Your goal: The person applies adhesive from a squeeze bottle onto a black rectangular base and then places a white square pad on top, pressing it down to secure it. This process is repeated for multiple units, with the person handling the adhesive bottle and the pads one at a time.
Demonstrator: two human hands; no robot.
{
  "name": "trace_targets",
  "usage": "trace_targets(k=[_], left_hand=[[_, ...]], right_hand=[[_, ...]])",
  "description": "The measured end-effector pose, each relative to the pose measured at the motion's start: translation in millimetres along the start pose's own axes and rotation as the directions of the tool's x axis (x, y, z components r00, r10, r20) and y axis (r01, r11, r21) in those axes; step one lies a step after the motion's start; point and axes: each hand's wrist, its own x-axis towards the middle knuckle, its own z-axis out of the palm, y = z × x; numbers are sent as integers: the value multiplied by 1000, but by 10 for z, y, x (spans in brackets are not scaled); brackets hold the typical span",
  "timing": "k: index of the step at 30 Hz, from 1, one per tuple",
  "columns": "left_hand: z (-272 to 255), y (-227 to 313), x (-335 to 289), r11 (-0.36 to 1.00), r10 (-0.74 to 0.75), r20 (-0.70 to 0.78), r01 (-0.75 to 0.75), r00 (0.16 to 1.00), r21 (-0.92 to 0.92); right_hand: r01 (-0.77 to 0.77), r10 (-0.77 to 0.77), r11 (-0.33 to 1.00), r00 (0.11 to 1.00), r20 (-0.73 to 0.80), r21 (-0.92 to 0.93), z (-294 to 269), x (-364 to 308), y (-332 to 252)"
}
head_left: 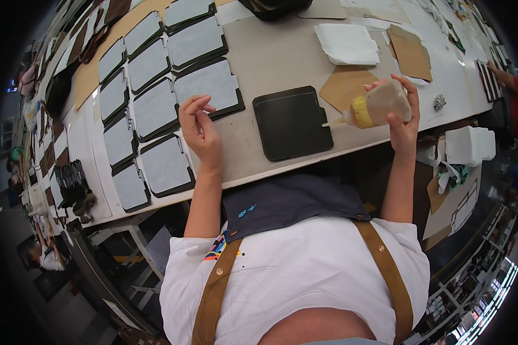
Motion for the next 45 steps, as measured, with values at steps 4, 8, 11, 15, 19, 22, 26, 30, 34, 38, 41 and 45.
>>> trace_targets(k=[4, 8, 11, 15, 19, 22, 26, 30, 34, 38, 41, 45], left_hand=[[-6, 3, 2, 1000, 4, 1, -4, 1000, 6], [-5, 10, -1, 1000, 8, -1, -8, 1000, -3], [-5, 19, -3, 1000, 10, -2, -10, 1000, -1], [0, 31, -6, 1000, 13, -5, -13, 1000, -9], [0, 43, -6, 1000, 7, -4, -7, 1000, -27], [2, 86, -13, 999, -19, -11, 19, 1000, -41], [-10, 75, -6, 999, -11, -11, 10, 1000, -52], [4, 67, 2, 998, 5, -1, -5, 1000, -67], [-11, 56, -12, 998, 6, 3, -5, 1000, -68], [-6, 19, -7, 998, 44, 7, -43, 999, -55], [-10, 6, -6, 997, 62, 14, -62, 998, -49], [-11, 8, -15, 997, 61, 16, -60, 998, -55]], right_hand=[[-8, 8, 1000, 1000, 5, -7, -1, 3, 10], [-23, 23, 1000, 1000, 9, -16, -35, -48, 1], [-39, 39, 999, 999, 8, -13, -41, -116, -25], [-62, 61, 998, 997, -48, -20, -39, -266, -57], [-34, 38, 999, 972, -231, 21, -102, -559, -20], [33, -22, 999, 889, -458, 16, 76, -872, -76], [170, -254, 965, 803, -539, -201, 407, -1136, -32], [240, -366, 923, 791, -490, -302, 524, -1279, 59], [269, -405, 900, 808, -427, -344, 574, -1316, 99], [309, -439, 882, 814, -380, -356, 618, -1348, 113], [334, -456, 868, 828, -326, -367, 661, -1371, 130], [397, -487, 858, 830, -272, -326, 772, -1376, 169]])
